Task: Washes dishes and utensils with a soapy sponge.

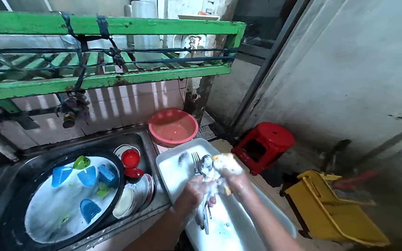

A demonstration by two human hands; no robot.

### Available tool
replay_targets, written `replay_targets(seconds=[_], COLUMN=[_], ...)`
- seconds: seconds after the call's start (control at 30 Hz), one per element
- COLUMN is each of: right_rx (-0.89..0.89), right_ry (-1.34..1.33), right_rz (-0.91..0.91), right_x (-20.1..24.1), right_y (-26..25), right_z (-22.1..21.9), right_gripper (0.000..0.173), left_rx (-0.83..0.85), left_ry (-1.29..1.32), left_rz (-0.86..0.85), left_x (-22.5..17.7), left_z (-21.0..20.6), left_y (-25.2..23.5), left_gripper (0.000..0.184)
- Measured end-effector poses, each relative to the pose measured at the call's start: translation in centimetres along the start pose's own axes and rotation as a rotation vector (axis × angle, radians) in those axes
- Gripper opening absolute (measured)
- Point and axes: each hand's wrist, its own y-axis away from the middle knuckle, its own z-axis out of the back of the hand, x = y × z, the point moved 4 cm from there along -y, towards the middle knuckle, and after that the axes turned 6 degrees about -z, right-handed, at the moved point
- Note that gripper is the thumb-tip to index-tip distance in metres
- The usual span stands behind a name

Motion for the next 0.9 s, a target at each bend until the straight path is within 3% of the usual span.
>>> replay_targets(seconds=[0.1, 0.2, 0.33, 0.43, 0.5, 0.63, 0.7, 0.8, 0.9], right_rx=[-0.172, -0.163, -0.139, -0.086, 0.001, 0.367, 0.574, 0.718, 0.854], right_ry=[-0.305, -0.593, -0.224, -0.067, -0.004, 0.257, 0.331, 0.597, 0.933], right_rz=[0.158, 0.102, -0.044, 0.003, -0.074, -0.358, -0.384, -0.396, -0.378], right_x=[1.3, 1.2, -0.8, -0.4, 0.7, 0.7, -0.5, -1.9, -2.8], right_y=[-1.4, -0.8, 2.8, 1.5, 0.7, 2.8, 4.1, 5.4, 6.0], right_z=[2.6, 1.6, -3.0, -0.8, 1.3, 1.2, 0.1, -0.5, 0.7], right_gripper=[0.029, 0.024, 0.048, 0.049, 0.040, 0.031, 0.029, 0.039, 0.042], left_rx=[0.035, -0.087, -0.199, -0.218, -0.250, -0.261, -0.219, -0.215, -0.308], left_ry=[-0.009, -0.021, -0.148, -0.092, -0.006, 0.129, 0.064, -0.039, 0.126], left_rz=[0.013, 0.024, 0.018, -0.013, -0.063, -0.105, -0.023, 0.063, 0.000], left_x=[0.3, 0.7, -0.2, -0.4, -0.4, -0.1, -0.2, -0.7, -0.4], left_z=[-0.1, 0.2, 0.4, 0.1, 0.5, 0.6, 0.3, 0.1, 1.1], left_y=[-0.2, -0.7, 0.2, 0.5, 0.3, -0.3, -0.1, 0.3, -0.8], left_gripper=[0.016, 0.009, 0.020, 0.032, 0.036, 0.029, 0.028, 0.029, 0.025])
